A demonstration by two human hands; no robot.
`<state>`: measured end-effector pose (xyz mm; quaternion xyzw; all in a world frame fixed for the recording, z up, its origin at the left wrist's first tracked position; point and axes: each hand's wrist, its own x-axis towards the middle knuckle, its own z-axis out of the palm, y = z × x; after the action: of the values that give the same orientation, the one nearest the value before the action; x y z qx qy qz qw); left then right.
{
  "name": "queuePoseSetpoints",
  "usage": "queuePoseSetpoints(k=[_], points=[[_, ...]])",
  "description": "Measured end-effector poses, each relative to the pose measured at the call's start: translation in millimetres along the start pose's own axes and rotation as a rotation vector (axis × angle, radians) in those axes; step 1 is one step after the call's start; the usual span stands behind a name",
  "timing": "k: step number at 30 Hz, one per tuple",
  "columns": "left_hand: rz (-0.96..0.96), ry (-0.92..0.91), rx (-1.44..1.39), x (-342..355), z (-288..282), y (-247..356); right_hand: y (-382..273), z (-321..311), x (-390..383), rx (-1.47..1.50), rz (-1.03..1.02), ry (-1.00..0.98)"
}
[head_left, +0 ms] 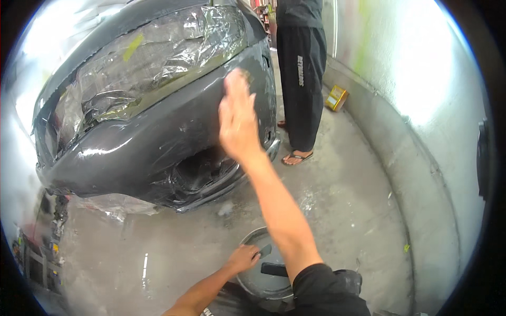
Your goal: The person sands the front bumper of a vehicle using a sanding block and a sponge. They repeatedly dip the sanding tools into a bucket of water and scrub the surface of the bumper to smooth it.
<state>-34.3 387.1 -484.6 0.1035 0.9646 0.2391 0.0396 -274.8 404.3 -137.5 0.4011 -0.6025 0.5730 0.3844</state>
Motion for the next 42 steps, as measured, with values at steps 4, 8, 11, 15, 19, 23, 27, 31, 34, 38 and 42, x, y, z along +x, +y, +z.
queuePoseSetpoints(k=[4,8,11,15,19,23,27,31,34,38,42], points=[[-0.014,-0.003,0.026,6,-9,6,41,-10,40,0.003,-0.084,0.062],[0.041,0.038,0.004,12,2,5,93,-22,83,-0.178,-0.005,0.124],[-0.014,-0.018,0.010,3,-7,-3,52,-5,53,-0.031,-0.149,0.088],[-0.007,-0.010,-0.019,10,-7,11,94,-30,110,-0.110,-0.188,0.096],[-0.027,-0.003,-0.002,3,-7,2,71,-16,81,-0.069,-0.272,0.093],[0.006,0.030,-0.004,11,-3,2,95,-35,104,-0.070,-0.210,0.043],[0.000,0.031,-0.021,9,2,6,81,-36,89,-0.093,-0.242,0.030],[-0.024,0.063,-0.024,-5,6,-14,31,-24,51,-0.023,-0.371,-0.063],[0.033,0.062,-0.049,15,6,8,73,-54,92,-0.016,-0.157,-0.047],[-0.027,0.047,-0.006,-1,-6,-9,20,-19,41,0.001,-0.366,-0.081],[0.002,0.061,0.003,10,-3,5,60,-35,79,0.053,-0.326,-0.016]])
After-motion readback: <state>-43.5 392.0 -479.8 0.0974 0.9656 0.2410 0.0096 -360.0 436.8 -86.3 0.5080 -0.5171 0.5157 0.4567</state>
